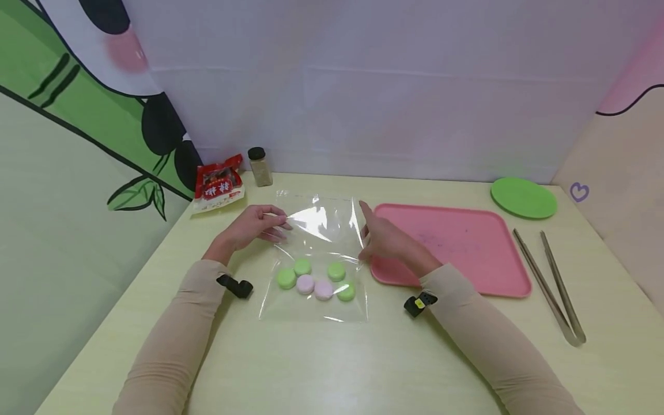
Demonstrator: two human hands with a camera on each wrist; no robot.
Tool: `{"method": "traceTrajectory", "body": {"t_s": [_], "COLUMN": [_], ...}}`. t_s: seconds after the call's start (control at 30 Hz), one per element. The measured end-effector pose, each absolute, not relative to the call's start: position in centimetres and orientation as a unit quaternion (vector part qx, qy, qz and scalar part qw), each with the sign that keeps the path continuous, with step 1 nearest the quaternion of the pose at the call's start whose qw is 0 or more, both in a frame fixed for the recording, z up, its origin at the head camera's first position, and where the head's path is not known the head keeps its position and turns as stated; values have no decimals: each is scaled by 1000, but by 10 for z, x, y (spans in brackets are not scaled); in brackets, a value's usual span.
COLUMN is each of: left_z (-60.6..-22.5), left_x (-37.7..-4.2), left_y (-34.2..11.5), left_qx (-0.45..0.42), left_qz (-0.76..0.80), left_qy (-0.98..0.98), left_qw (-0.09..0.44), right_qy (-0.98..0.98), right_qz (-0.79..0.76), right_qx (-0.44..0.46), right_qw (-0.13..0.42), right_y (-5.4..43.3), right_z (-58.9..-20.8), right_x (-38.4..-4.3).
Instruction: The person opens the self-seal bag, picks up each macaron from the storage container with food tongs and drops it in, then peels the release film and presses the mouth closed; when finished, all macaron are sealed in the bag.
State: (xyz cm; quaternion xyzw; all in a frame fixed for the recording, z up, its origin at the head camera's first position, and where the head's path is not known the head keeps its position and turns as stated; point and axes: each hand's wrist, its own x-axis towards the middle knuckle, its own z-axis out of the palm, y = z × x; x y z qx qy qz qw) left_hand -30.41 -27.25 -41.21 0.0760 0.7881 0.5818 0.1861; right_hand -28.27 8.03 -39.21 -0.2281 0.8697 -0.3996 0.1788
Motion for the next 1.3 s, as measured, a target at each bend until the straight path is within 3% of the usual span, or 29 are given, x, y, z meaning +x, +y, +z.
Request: {"method": "traceTrajectory", "body": {"t_s": [0.37,0.77,1.07,1.3], "left_z": [-413,-411,-407,-411], "left_x": [-305,-305,-306,-306], "left_y": [-273,-274,-277,-275], "left_qx": [75,71,71,82], "left_qz": [596,592,594,597], "left_qy": [781,783,783,781], "left_qw": [171,175,172,165], "right_qy": [866,896,895,914], "right_qz": [-400,-347,-357,-319], "right_qx": [-218,-211,-191,-197], "right_qw": [205,177,187,154], "right_y": [81,65,61,67], "right_z": [-388,-388,-384,-378], "right_x": [-277,-266,-258,-260]}}
